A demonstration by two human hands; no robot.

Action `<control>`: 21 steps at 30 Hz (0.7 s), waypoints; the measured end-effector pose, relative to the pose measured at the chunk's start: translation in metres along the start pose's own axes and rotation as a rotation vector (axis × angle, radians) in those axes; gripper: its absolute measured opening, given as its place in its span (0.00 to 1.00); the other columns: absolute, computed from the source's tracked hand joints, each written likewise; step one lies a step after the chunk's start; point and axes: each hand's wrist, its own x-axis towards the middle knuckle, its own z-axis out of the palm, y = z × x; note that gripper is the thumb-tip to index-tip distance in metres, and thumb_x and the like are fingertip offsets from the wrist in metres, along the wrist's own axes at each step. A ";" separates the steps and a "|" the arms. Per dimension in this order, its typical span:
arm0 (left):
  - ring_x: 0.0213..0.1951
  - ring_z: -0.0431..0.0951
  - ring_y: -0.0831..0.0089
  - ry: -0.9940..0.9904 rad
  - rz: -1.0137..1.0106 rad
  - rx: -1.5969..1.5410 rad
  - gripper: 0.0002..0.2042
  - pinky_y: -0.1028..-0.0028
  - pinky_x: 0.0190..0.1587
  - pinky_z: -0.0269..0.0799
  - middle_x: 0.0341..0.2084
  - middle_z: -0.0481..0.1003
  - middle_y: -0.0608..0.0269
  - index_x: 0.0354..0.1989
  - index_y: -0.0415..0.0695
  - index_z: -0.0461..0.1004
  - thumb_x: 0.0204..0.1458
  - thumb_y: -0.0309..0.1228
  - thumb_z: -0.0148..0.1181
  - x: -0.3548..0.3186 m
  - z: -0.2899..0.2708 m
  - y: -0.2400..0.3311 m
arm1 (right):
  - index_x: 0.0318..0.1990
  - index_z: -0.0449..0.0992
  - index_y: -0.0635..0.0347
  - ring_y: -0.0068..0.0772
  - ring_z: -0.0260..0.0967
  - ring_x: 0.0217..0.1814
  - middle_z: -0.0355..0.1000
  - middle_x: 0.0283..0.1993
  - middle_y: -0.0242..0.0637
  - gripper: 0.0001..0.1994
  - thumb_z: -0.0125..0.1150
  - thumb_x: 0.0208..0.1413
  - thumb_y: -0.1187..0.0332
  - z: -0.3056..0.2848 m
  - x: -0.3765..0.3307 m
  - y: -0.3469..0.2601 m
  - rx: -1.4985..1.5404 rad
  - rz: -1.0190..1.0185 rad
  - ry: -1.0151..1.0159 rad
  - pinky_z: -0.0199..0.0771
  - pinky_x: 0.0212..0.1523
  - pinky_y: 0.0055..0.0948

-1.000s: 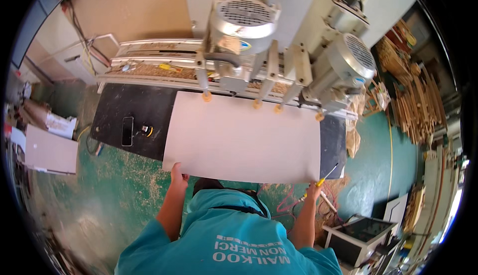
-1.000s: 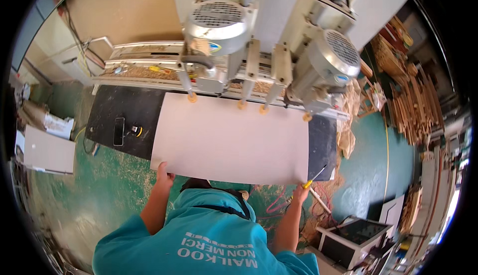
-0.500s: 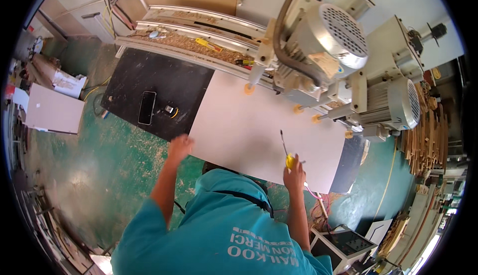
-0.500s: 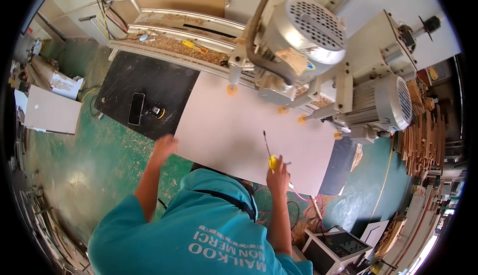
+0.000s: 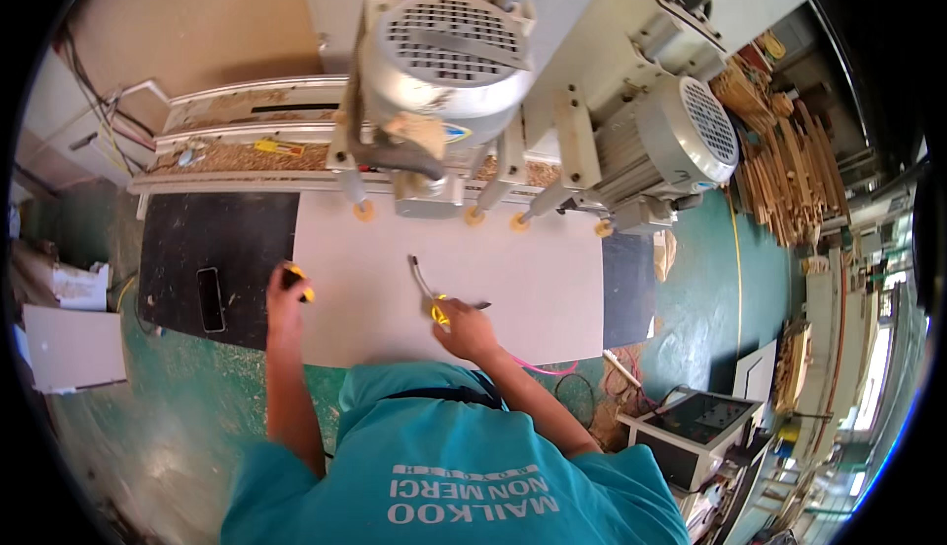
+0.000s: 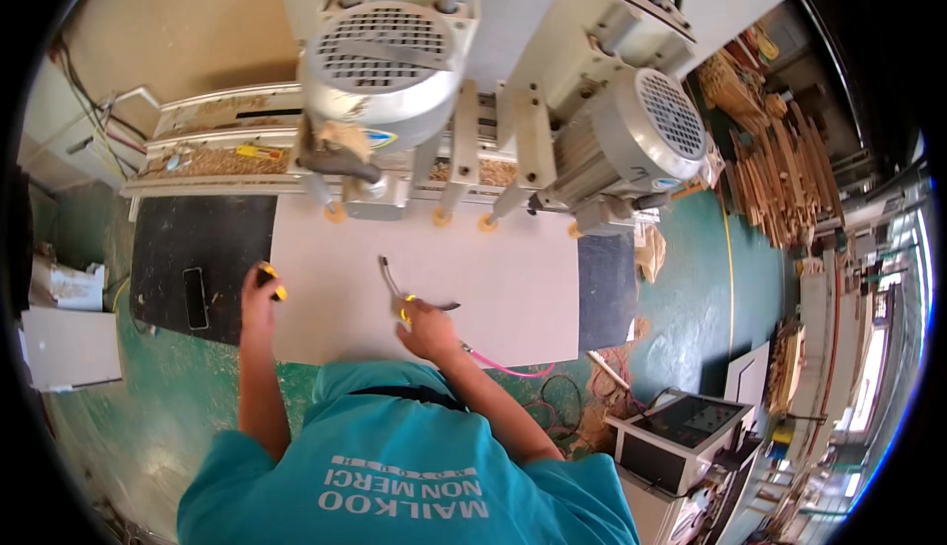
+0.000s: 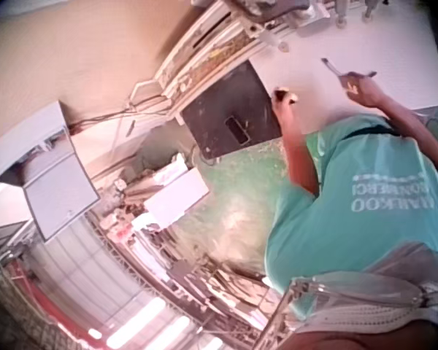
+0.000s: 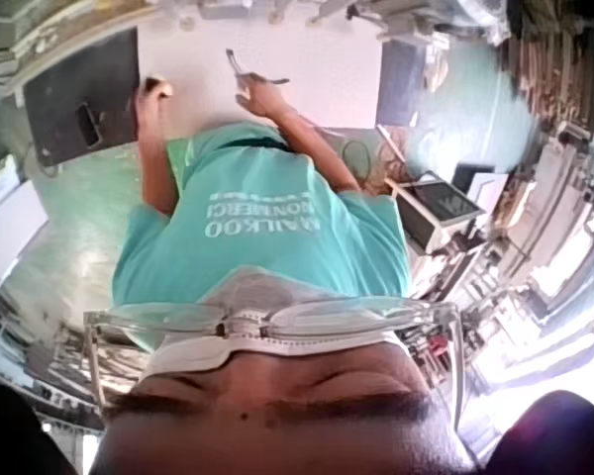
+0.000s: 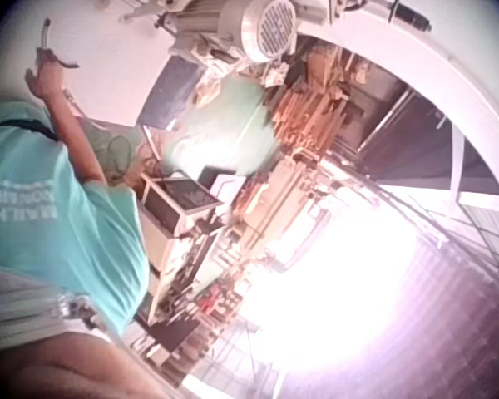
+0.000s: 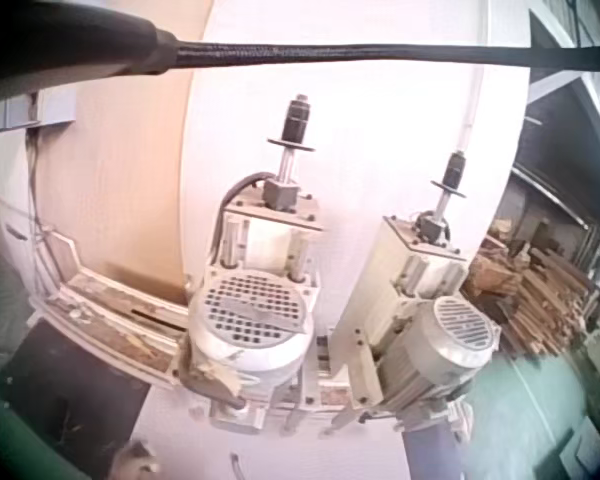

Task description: The person positions wood panels under a multi-spindle drill press and operates the machine to drill holes into the panels.

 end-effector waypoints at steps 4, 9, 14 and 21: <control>0.46 0.75 0.66 -0.226 -0.402 -0.202 0.21 0.67 0.46 0.76 0.44 0.72 0.58 0.54 0.43 0.65 0.52 0.24 0.63 -0.083 0.120 -0.028 | 0.70 0.54 0.57 0.59 0.62 0.64 0.59 0.66 0.54 0.43 0.65 0.45 0.57 0.004 0.024 -0.041 0.323 -0.155 -0.137 0.66 0.61 0.47; 0.36 0.73 0.74 -0.265 -0.316 0.002 0.13 0.72 0.41 0.70 0.35 0.72 0.65 0.44 0.45 0.68 0.53 0.28 0.63 -0.092 0.139 -0.029 | 0.58 0.68 0.58 0.56 0.65 0.58 0.69 0.57 0.46 0.34 0.69 0.41 0.56 0.000 0.031 -0.009 0.027 -0.189 -0.126 0.68 0.55 0.49; 0.31 0.66 0.80 -0.251 -0.136 0.401 0.08 0.76 0.34 0.63 0.22 0.68 0.70 0.30 0.42 0.72 0.51 0.29 0.66 -0.058 0.113 -0.055 | 0.44 0.75 0.55 0.52 0.72 0.45 0.74 0.45 0.44 0.17 0.62 0.46 0.61 -0.026 0.027 0.024 -0.239 -0.075 -0.203 0.73 0.45 0.49; 0.41 0.73 0.73 0.787 0.203 0.942 0.16 0.71 0.45 0.69 0.37 0.74 0.59 0.47 0.33 0.71 0.54 0.30 0.63 0.059 -0.007 -0.043 | 0.37 0.82 0.47 0.47 0.73 0.48 0.76 0.42 0.38 0.10 0.58 0.53 0.57 -0.075 0.014 0.156 -0.214 0.147 0.042 0.71 0.47 0.51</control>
